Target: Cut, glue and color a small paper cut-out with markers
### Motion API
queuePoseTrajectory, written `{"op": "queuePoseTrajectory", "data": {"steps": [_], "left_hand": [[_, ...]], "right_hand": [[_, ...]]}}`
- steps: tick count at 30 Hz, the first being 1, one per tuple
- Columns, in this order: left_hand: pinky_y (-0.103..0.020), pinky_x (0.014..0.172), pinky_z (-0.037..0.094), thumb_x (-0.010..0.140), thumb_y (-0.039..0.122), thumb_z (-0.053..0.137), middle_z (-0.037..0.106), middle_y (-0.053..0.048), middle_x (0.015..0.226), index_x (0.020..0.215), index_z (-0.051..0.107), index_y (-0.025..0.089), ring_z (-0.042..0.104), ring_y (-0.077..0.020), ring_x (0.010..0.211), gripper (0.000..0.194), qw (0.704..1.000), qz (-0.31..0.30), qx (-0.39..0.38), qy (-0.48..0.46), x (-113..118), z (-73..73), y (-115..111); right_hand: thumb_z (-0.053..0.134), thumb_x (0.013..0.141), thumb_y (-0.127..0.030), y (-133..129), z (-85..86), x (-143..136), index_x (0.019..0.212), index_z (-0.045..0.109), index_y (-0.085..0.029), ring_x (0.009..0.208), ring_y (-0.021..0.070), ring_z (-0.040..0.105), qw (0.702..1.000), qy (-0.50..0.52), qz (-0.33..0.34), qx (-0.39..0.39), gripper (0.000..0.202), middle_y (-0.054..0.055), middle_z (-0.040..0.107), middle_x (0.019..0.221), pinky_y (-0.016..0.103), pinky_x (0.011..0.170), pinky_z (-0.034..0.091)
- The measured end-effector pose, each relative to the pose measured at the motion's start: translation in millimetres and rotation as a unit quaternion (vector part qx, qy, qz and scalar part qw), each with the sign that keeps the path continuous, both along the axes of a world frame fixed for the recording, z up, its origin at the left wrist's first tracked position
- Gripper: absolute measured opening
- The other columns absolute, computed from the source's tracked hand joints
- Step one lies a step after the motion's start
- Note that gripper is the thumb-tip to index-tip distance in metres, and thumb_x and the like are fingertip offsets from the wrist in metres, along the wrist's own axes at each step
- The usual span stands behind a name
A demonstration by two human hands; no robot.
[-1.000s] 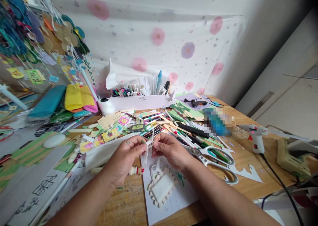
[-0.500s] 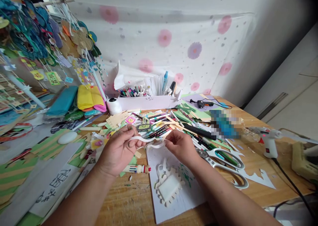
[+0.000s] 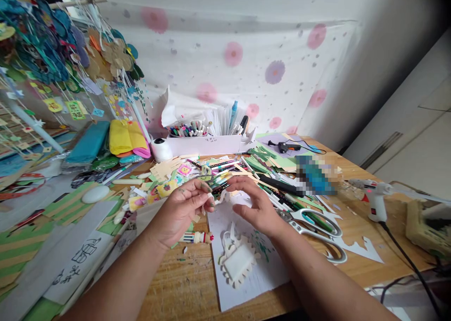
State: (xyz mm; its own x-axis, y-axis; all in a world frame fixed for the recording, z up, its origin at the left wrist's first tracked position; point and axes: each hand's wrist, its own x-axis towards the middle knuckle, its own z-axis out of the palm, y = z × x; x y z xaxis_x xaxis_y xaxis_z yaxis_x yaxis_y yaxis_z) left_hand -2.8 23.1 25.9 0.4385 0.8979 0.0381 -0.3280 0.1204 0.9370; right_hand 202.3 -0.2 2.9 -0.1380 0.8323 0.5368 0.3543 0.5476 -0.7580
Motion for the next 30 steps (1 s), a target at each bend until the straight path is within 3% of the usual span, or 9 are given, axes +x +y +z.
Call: {"op": "queuePoseTrajectory", "data": {"steps": [4,11,15,18,20,22,24,27,30], "left_hand": [[-0.022,0.066,0.051,0.068,0.028,0.083,0.070,-0.001,0.073,0.082,0.070,0.018,0.066,-0.0130,0.069,0.021,1.000,-0.027,0.008,-0.012,4.1,0.4,-7.2],[-0.016,0.058,0.046,0.067,0.022,0.084,0.073,-0.002,0.075,0.083,0.072,0.020,0.062,-0.0088,0.062,0.020,0.998,-0.016,0.011,-0.058,1.0,4.7,-8.7],[-0.013,0.061,0.046,0.065,0.022,0.084,0.072,0.004,0.077,0.083,0.072,0.025,0.058,-0.0050,0.061,0.022,0.994,0.027,0.029,-0.104,-2.1,9.9,-6.7],[-0.014,0.060,0.046,0.063,0.021,0.085,0.071,0.004,0.074,0.082,0.072,0.025,0.056,-0.0050,0.059,0.023,0.991,0.047,0.037,-0.116,-3.7,14.5,-7.1],[-0.016,0.057,0.045,0.062,0.020,0.085,0.070,0.004,0.073,0.082,0.073,0.025,0.054,-0.0060,0.058,0.024,0.991,0.055,0.043,-0.116,-4.2,16.6,-8.4],[-0.017,0.056,0.044,0.062,0.019,0.085,0.070,0.003,0.073,0.084,0.073,0.025,0.054,-0.0071,0.057,0.026,0.991,0.060,0.044,-0.108,-4.0,17.1,-9.9],[-0.019,0.056,0.044,0.062,0.018,0.084,0.070,0.002,0.077,0.086,0.073,0.025,0.053,-0.0078,0.057,0.027,0.994,0.051,0.035,-0.093,-3.1,15.7,-11.3],[-0.021,0.058,0.045,0.064,0.020,0.083,0.069,-0.001,0.077,0.088,0.071,0.022,0.055,-0.0092,0.059,0.027,0.998,0.015,0.011,-0.059,-0.3,11.0,-12.9],[-0.021,0.057,0.044,0.066,0.021,0.082,0.068,-0.001,0.074,0.090,0.070,0.021,0.057,-0.0104,0.060,0.027,1.000,-0.011,0.007,-0.027,4.2,6.0,-14.2]], "right_hand": [[0.067,0.077,-0.023,-2.0,-5.9,-10.2,0.119,0.062,-0.019,0.117,0.0269,0.055,0.996,-0.035,-0.001,0.078,0.042,0.015,0.060,0.124,0.045,0.101,0.043],[0.063,0.068,-0.016,-6.5,-2.5,-5.7,0.131,0.052,-0.020,0.137,0.0303,0.035,0.996,-0.049,-0.031,0.066,0.064,0.016,0.041,0.143,0.050,0.113,0.028],[0.063,0.069,-0.020,-4.1,-3.4,-2.4,0.111,0.060,-0.022,0.128,0.0329,0.043,0.988,0.055,-0.139,0.035,0.043,0.013,0.045,0.132,0.055,0.105,0.035],[0.066,0.069,-0.021,0.6,-5.6,1.4,0.084,0.063,-0.022,0.114,0.0307,0.051,0.956,0.157,-0.248,0.024,0.016,0.009,0.052,0.115,0.052,0.096,0.042],[0.067,0.072,-0.023,2.3,-5.6,3.2,0.072,0.059,-0.021,0.105,0.0277,0.054,0.940,0.196,-0.277,0.028,0.009,0.007,0.055,0.102,0.049,0.094,0.044],[0.066,0.077,-0.028,1.6,-4.1,2.3,0.072,0.057,-0.021,0.094,0.0239,0.058,0.945,0.213,-0.247,0.017,0.012,0.005,0.057,0.092,0.044,0.087,0.049],[0.068,0.078,-0.031,-1.3,-1.6,-2.1,0.083,0.062,-0.021,0.085,0.0207,0.061,0.964,0.209,-0.165,-0.003,0.012,0.005,0.062,0.090,0.037,0.079,0.052],[0.072,0.077,-0.028,-7.6,2.1,-13.1,0.104,0.068,-0.024,0.082,0.0179,0.061,0.983,0.182,-0.029,-0.017,0.029,0.006,0.064,0.097,0.033,0.075,0.052],[0.073,0.076,-0.024,-12.5,3.2,-23.0,0.098,0.071,-0.022,0.074,0.0163,0.058,0.985,0.171,0.025,-0.025,0.023,0.004,0.065,0.086,0.031,0.070,0.049]]}}
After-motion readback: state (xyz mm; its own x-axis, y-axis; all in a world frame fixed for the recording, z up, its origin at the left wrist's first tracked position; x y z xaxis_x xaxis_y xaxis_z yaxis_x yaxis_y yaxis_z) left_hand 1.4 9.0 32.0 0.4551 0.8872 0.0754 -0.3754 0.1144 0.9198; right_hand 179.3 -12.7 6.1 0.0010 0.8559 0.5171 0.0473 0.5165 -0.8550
